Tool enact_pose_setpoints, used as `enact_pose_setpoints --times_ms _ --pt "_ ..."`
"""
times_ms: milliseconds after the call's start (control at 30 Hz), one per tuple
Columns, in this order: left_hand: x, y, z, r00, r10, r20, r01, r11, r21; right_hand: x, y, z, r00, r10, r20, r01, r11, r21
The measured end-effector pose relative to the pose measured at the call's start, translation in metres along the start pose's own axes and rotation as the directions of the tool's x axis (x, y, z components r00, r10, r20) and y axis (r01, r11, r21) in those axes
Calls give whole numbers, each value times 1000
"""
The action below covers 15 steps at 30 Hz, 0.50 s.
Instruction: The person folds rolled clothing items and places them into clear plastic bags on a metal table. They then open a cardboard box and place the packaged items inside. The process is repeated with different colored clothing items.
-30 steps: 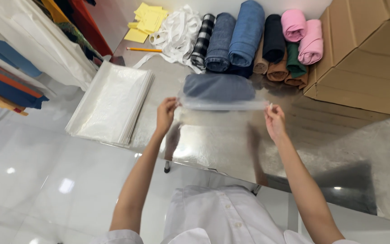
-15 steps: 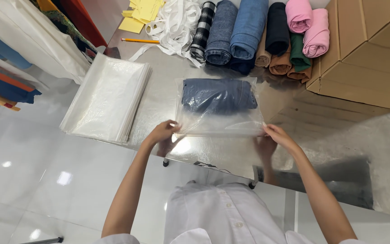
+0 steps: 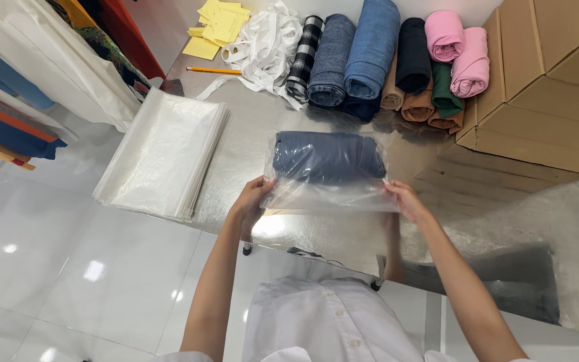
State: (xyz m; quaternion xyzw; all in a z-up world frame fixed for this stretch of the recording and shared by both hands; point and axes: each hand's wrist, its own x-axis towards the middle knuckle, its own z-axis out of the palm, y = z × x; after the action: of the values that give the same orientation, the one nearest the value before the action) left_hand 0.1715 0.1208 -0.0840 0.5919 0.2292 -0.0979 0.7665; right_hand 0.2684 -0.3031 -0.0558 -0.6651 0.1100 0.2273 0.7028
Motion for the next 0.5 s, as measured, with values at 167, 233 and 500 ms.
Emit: enact_pose_setpoints --times_ms 167,233,500 --pt "-61 44 28 1000 -25 -11 24 991 -133 36 48 -29 995 -48 -91 54 996 73" --pt "-57 36 23 999 -47 -15 45 992 -115 21 44 -18 987 -68 -144 80 994 78" --pt "-22 24 -32 985 164 57 -159 715 681 7 38 -35 977 -212 21 189 817 -545"
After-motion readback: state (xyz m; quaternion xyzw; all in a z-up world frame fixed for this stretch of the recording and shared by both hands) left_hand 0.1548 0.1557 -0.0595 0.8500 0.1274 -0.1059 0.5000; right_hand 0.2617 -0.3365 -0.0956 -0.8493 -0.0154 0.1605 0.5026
